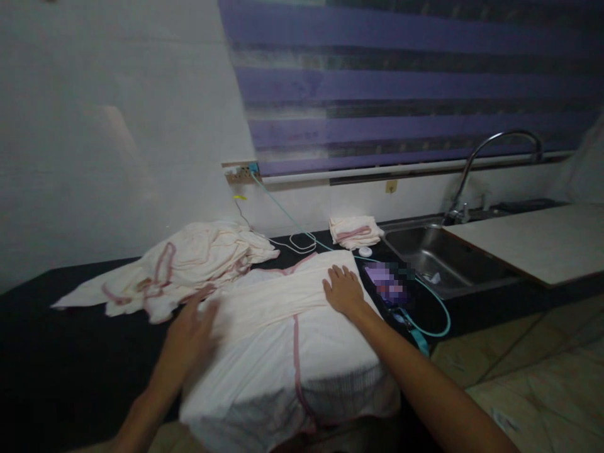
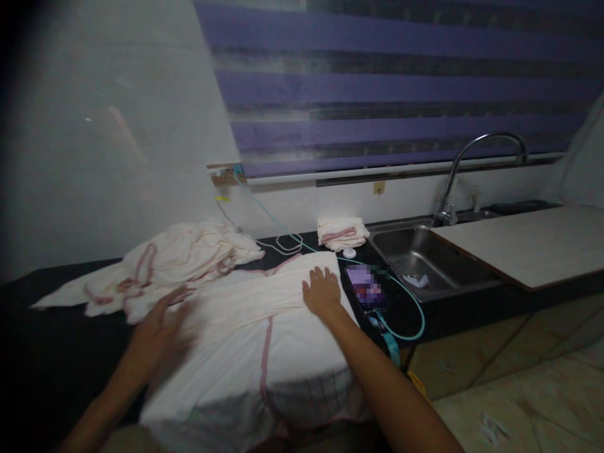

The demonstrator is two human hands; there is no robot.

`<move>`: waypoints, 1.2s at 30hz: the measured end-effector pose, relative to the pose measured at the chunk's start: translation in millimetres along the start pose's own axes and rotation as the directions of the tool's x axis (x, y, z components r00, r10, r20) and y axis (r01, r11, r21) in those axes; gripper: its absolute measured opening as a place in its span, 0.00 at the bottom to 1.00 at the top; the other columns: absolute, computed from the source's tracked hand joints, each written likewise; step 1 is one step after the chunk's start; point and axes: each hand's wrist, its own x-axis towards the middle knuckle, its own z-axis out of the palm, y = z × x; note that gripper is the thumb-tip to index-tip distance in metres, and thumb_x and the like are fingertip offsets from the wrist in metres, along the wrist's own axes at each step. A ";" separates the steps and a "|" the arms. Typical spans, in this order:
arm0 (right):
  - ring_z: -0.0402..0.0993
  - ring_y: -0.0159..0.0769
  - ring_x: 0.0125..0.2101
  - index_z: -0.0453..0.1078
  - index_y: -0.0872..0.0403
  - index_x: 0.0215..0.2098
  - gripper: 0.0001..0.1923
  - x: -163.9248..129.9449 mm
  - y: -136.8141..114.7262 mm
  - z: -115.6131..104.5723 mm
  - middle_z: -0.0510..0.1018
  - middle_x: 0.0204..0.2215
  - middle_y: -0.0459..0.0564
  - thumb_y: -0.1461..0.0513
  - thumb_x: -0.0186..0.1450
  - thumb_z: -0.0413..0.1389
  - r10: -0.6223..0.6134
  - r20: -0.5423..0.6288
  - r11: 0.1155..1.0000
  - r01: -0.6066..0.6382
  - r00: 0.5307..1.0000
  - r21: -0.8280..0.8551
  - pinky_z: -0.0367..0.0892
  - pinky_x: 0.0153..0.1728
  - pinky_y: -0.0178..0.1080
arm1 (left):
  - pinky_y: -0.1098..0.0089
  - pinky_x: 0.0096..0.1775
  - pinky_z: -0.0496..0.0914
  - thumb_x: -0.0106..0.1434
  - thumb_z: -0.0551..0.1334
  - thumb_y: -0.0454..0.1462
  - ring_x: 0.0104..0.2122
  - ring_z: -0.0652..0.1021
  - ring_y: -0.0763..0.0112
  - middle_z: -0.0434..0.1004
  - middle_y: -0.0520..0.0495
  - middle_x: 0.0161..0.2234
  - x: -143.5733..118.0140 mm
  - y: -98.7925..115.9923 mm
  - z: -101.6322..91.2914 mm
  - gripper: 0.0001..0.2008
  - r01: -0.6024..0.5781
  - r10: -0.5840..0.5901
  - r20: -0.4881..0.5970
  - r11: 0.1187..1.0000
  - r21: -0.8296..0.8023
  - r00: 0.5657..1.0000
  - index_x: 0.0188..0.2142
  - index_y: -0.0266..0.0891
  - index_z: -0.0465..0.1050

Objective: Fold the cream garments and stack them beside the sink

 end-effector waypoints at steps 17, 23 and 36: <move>0.48 0.55 0.72 0.58 0.58 0.73 0.32 -10.9 22.0 -4.2 0.58 0.73 0.57 0.50 0.77 0.41 0.016 -0.018 0.999 -0.017 1.000 -0.027 0.45 0.69 0.53 | 0.35 0.68 0.45 0.63 0.61 0.56 0.71 0.57 0.34 0.65 0.40 0.69 8.2 -15.9 64.2 0.31 -0.120 0.136 0.281 0.990 -0.074 0.950 0.61 0.48 0.75; 0.46 0.57 0.73 0.58 0.58 0.73 0.32 -12.3 21.1 -6.6 0.53 0.74 0.66 0.50 0.77 0.42 0.029 0.001 0.998 -0.029 1.000 -0.056 0.45 0.68 0.54 | 0.35 0.66 0.53 0.57 0.67 0.51 0.71 0.55 0.31 0.74 0.27 0.60 -1.1 1.5 56.8 0.18 0.059 -0.056 0.022 0.866 -0.497 0.998 0.40 0.42 0.77; 0.44 0.65 0.73 0.54 0.61 0.74 0.36 -9.4 22.4 -11.0 0.52 0.73 0.74 0.48 0.76 0.44 0.042 0.066 0.996 -0.037 0.997 -0.079 0.41 0.67 0.59 | 0.35 0.64 0.55 0.54 0.66 0.59 0.69 0.61 0.31 0.73 0.24 0.59 26.2 2.4 57.8 0.27 0.002 0.048 0.130 0.931 -0.364 0.990 0.40 0.40 0.75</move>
